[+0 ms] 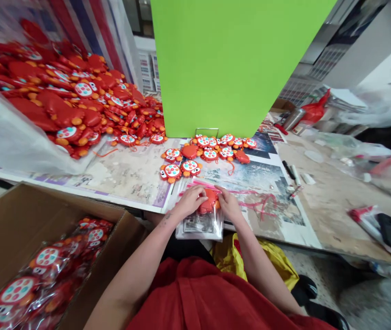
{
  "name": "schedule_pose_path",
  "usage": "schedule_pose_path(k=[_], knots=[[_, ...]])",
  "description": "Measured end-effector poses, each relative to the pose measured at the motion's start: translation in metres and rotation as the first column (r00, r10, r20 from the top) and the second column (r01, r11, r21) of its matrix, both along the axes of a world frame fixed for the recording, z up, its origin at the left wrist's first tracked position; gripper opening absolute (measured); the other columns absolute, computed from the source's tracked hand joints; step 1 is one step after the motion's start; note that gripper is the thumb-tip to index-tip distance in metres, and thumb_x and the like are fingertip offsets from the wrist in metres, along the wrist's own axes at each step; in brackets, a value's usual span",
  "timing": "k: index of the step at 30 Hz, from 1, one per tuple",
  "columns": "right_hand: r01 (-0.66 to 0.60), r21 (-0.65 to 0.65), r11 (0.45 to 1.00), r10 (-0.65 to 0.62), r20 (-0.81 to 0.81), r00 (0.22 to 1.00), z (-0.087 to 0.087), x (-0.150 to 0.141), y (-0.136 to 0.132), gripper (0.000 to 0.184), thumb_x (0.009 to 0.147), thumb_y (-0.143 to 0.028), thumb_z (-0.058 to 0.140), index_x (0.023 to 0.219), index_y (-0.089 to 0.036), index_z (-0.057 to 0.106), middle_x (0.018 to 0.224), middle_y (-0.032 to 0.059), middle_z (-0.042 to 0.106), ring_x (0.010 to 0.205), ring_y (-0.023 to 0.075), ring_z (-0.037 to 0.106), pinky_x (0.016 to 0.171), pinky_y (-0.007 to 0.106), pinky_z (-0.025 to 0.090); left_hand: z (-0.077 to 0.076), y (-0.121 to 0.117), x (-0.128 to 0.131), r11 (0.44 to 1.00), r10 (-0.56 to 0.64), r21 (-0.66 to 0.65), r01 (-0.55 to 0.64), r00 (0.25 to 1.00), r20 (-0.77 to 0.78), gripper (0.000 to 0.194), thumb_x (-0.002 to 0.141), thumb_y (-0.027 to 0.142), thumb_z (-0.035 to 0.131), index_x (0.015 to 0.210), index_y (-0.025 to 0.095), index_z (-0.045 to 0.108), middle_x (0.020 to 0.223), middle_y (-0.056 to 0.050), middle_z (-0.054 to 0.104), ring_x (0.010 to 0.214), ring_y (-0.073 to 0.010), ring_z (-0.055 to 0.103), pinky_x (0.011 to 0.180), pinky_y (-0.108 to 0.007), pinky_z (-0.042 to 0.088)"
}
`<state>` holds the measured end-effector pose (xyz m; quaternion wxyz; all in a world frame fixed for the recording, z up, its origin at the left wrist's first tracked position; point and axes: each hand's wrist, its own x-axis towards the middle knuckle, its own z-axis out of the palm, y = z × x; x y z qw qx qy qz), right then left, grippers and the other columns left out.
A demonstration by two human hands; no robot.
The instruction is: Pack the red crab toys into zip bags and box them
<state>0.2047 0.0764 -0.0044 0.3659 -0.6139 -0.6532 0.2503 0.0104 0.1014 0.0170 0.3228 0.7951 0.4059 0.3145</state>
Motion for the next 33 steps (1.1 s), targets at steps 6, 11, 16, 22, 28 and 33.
schedule_pose_path(k=[6,11,16,22,28,33], knots=[[-0.001,0.005,1.000,0.002,-0.255,0.967,0.017,-0.015,0.003,0.048,0.093,-0.035,0.040,0.137,-0.020,0.053,0.075,0.0032,0.067,0.062,0.0189,0.061,0.062,0.034,0.052,0.018,-0.010,-0.003,0.989,0.074,-0.132,-0.065,0.995,0.070,0.010,0.091,0.028,0.051,0.090,0.020,0.057,0.089,-0.003,0.066,0.088,-0.0199,0.061,0.085,-0.034,0.047],[-0.071,0.094,0.993,0.102,-0.383,0.918,0.026,-0.012,0.005,0.046,0.095,-0.042,0.044,0.135,-0.023,0.054,0.075,0.0027,0.066,0.061,0.0165,0.061,0.060,0.031,0.052,-0.001,-0.009,0.000,0.903,0.429,-0.204,-0.378,0.817,0.385,0.052,0.083,0.037,0.064,0.129,0.018,0.048,0.137,-0.015,0.051,0.125,-0.0266,0.050,0.102,-0.040,0.042],[-0.019,0.183,0.983,0.055,-0.197,0.979,0.025,-0.005,0.008,0.043,0.097,-0.038,0.040,0.133,-0.022,0.056,0.086,0.0059,0.069,0.075,0.0204,0.064,0.075,0.039,0.054,-0.021,-0.002,0.001,0.867,0.364,-0.487,-0.100,0.795,0.485,0.032,0.082,0.043,0.064,0.098,0.015,0.064,0.096,-0.009,0.069,0.093,-0.0231,0.064,0.087,-0.036,0.049],[-0.159,0.311,0.937,0.104,0.188,0.977,0.036,-0.024,0.015,0.039,0.092,-0.026,0.051,0.130,-0.024,0.060,0.101,0.0068,0.071,0.102,0.0263,0.058,0.096,0.044,0.045,-0.024,0.000,-0.006,0.832,0.314,-0.548,0.087,0.740,0.594,0.036,0.076,0.043,0.072,0.096,0.013,0.065,0.093,-0.007,0.071,0.087,-0.0202,0.066,0.084,-0.033,0.049],[-0.360,0.153,0.920,0.228,0.538,0.812,0.049,-0.063,0.027,0.053,0.090,-0.015,0.048,0.142,-0.020,0.049,0.105,0.0111,0.069,0.102,0.0292,0.055,0.091,0.041,0.045,-0.027,0.000,-0.008,0.884,0.265,-0.465,0.039,0.779,0.568,0.036,0.082,0.039,0.065,0.107,0.013,0.066,0.103,-0.010,0.072,0.099,-0.0231,0.065,0.092,-0.035,0.047],[-0.417,0.135,0.899,0.231,0.661,0.714,0.048,-0.071,0.031,0.050,0.090,-0.012,0.045,0.139,-0.020,0.052,0.097,0.0135,0.069,0.099,0.0299,0.056,0.088,0.038,0.043,-0.028,-0.001,-0.008,0.925,0.250,-0.372,-0.077,0.862,0.442,0.029,0.087,0.036,0.059,0.102,0.013,0.069,0.106,-0.010,0.072,0.102,-0.0246,0.064,0.094,-0.037,0.047]])
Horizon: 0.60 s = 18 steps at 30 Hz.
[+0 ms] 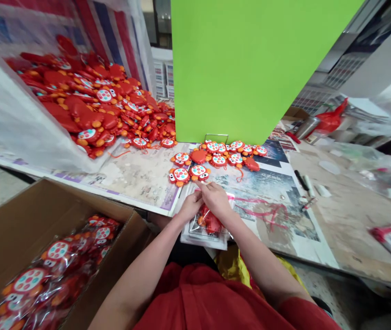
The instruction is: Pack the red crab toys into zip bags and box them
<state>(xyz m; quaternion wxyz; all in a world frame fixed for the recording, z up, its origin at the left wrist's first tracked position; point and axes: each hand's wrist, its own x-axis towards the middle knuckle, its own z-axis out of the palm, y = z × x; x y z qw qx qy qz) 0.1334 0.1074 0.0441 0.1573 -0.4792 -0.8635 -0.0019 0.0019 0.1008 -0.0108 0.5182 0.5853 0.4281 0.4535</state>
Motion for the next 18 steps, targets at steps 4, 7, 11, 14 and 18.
schedule_pose_path(k=[4,7,11,14,18], knots=[[-0.002,-0.040,0.999,-0.006,-0.203,0.979,-0.008,0.008,0.012,0.046,0.084,-0.011,0.047,0.128,-0.019,0.058,0.089,0.0083,0.069,0.093,0.0260,0.057,0.086,0.035,0.044,-0.003,0.000,0.001,0.999,-0.040,0.014,0.040,0.999,-0.007,0.027,0.087,0.035,0.058,0.101,0.015,0.070,0.105,-0.009,0.072,0.100,-0.0231,0.065,0.096,-0.036,0.047],[0.127,-0.095,0.987,-0.156,-0.434,0.887,-0.020,0.042,0.031,0.040,0.078,-0.015,0.050,0.117,-0.015,0.060,0.081,0.0049,0.067,0.082,0.0225,0.059,0.079,0.033,0.046,-0.005,-0.001,0.002,0.997,-0.065,-0.031,0.068,0.994,0.091,0.029,0.085,0.033,0.061,0.107,0.015,0.069,0.110,-0.009,0.072,0.104,-0.0222,0.065,0.097,-0.036,0.047],[0.490,-0.160,0.857,-0.503,-0.472,0.724,-0.037,0.138,0.048,0.034,0.072,-0.020,0.049,0.101,-0.014,0.065,0.083,0.0090,0.069,0.077,0.0231,0.061,0.072,0.033,0.046,-0.004,-0.002,0.002,0.990,-0.018,-0.130,0.045,0.979,0.202,0.029,0.083,0.032,0.064,0.106,0.014,0.068,0.107,-0.008,0.072,0.100,-0.0212,0.066,0.094,-0.035,0.049],[0.714,-0.194,0.673,-0.738,-0.252,0.626,-0.046,0.216,0.041,0.025,0.068,-0.020,0.050,0.083,-0.016,0.070,0.074,0.0101,0.067,0.076,0.0255,0.059,0.075,0.037,0.045,-0.001,-0.003,0.002,0.983,0.010,-0.180,0.030,0.976,0.215,0.028,0.081,0.033,0.068,0.102,0.015,0.069,0.104,-0.007,0.073,0.097,-0.0203,0.067,0.090,-0.033,0.050],[0.742,-0.033,0.670,-0.742,-0.039,0.669,-0.043,0.261,0.014,0.031,0.067,-0.014,0.050,0.084,-0.019,0.076,0.096,0.0149,0.069,0.097,0.0310,0.059,0.089,0.046,0.040,0.004,-0.003,0.001,0.960,0.009,-0.273,0.063,0.967,0.253,0.035,0.078,0.041,0.071,0.100,0.015,0.067,0.097,-0.008,0.073,0.087,-0.0201,0.068,0.077,-0.031,0.051]])
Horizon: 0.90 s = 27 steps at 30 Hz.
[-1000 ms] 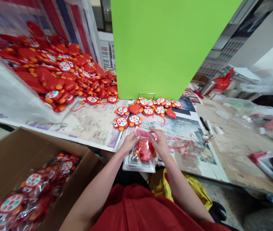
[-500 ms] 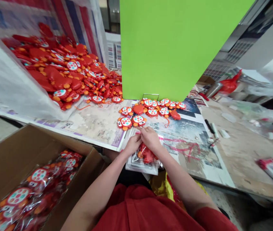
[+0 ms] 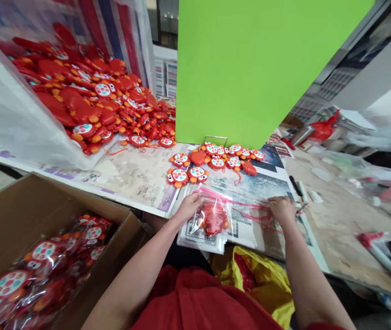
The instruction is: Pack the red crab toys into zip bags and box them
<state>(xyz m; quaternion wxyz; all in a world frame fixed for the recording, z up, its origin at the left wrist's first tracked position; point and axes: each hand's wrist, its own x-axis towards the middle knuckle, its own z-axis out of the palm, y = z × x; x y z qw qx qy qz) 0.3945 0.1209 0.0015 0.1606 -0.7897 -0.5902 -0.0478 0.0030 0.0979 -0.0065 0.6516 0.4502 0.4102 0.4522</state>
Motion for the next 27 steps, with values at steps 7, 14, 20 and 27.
schedule_pose_path(k=[7,14,20,27], knots=[[-0.258,0.197,0.946,0.310,-0.317,0.896,0.024,-0.105,-0.033,0.034,0.084,-0.034,0.047,0.094,-0.015,0.074,0.089,0.0123,0.068,0.084,0.0261,0.060,0.080,0.039,0.046,0.004,0.000,-0.002,0.998,-0.006,0.055,0.007,1.000,-0.010,0.038,0.073,0.047,0.074,0.087,0.014,0.065,0.086,-0.005,0.071,0.083,-0.0183,0.066,0.083,-0.032,0.049],[-0.399,0.104,0.911,0.292,-0.847,0.444,0.010,-0.182,-0.034,0.034,0.072,-0.046,0.061,0.087,-0.016,0.067,0.072,0.0027,0.067,0.061,0.0157,0.056,0.058,0.027,0.043,0.004,-0.003,-0.003,0.998,0.016,0.056,-0.017,0.999,0.028,0.032,0.076,0.040,0.074,0.093,0.013,0.068,0.092,-0.006,0.071,0.087,-0.0179,0.066,0.083,-0.030,0.049],[-0.305,0.118,0.945,0.219,-0.921,0.323,0.012,-0.159,-0.046,0.037,0.068,-0.046,0.071,0.091,-0.017,0.070,0.072,0.0033,0.069,0.061,0.0146,0.058,0.057,0.026,0.043,0.009,-0.002,-0.006,0.990,-0.091,-0.098,0.102,0.990,0.110,0.044,0.074,0.037,0.077,0.111,0.014,0.069,0.099,-0.010,0.074,0.085,-0.0196,0.069,0.073,-0.030,0.052],[-0.242,0.139,0.960,0.205,-0.940,0.272,0.007,-0.151,-0.050,0.022,0.062,-0.039,0.074,0.073,-0.019,0.074,0.076,0.0046,0.072,0.065,0.0151,0.059,0.064,0.029,0.047,0.008,-0.002,-0.007,0.990,-0.082,-0.099,0.098,0.985,0.154,0.019,0.072,0.029,0.069,0.085,0.015,0.068,0.086,-0.007,0.072,0.079,-0.0177,0.069,0.066,-0.026,0.053]])
